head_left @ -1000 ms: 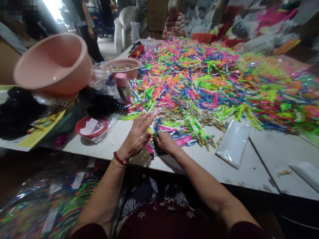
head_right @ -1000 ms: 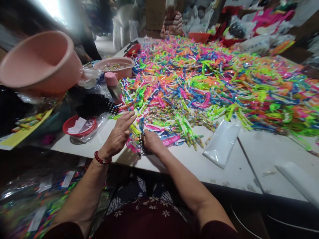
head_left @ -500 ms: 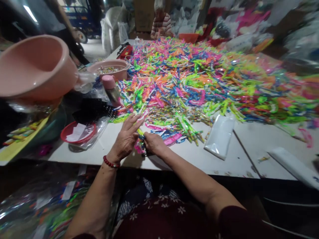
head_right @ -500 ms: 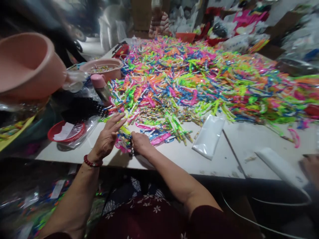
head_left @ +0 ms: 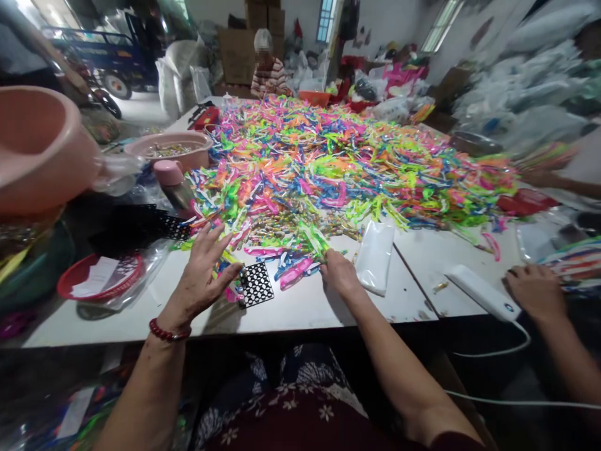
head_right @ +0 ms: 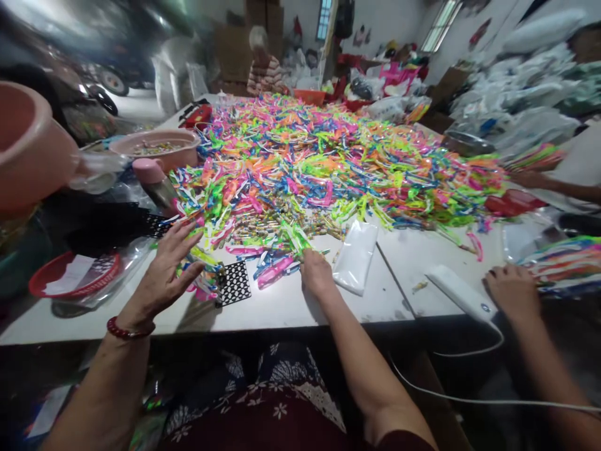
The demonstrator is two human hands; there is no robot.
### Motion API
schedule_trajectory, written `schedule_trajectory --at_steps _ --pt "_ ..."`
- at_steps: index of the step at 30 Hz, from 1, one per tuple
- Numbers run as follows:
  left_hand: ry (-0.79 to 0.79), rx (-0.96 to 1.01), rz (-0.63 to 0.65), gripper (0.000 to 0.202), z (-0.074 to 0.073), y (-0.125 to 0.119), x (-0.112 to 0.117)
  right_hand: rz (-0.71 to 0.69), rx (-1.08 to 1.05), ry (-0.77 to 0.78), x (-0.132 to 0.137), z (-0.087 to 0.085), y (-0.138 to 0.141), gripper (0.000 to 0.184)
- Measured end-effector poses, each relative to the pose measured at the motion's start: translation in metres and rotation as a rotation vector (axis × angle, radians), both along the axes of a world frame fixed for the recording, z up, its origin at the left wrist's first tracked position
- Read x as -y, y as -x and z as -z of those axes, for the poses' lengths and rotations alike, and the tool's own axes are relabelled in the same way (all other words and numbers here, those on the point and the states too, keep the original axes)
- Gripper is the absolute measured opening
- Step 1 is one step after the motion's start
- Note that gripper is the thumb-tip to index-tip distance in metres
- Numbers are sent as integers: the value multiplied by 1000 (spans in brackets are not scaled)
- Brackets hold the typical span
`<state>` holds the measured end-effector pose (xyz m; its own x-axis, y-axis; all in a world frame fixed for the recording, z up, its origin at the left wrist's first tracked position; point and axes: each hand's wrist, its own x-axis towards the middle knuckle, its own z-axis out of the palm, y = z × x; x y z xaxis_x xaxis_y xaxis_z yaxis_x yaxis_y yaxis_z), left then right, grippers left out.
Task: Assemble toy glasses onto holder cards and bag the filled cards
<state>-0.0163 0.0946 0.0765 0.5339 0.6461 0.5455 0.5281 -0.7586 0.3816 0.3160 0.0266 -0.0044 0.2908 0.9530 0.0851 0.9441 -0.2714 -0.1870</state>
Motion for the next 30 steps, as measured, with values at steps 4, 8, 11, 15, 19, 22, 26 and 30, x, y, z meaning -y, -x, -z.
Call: schedule_trajectory --at_steps 4,8,11,15,19,22,26,30 --pt "-16 2 15 59 -1 -4 0 -30 2 27 -4 7 -5 17" --pt "8 -5 34 62 -3 -4 3 -24 -269 -112 -13 -3 21 14" --pt "15 0 45 65 -4 -5 5 -197 -655 -206 -20 -7 62 18" --pt "21 7 55 65 -5 -6 7 -466 -847 -204 -32 4 121 18" --pt "13 19 67 64 -5 -6 8 -601 -747 -220 -44 18 144 12" --pt "6 29 84 66 -5 -7 8 -508 -697 -126 -45 19 146 16" --pt "21 40 91 66 -4 -8 8 -542 -584 -62 -41 14 145 10" --pt "26 24 96 67 -4 -7 9 -572 -499 -62 -42 8 143 8"
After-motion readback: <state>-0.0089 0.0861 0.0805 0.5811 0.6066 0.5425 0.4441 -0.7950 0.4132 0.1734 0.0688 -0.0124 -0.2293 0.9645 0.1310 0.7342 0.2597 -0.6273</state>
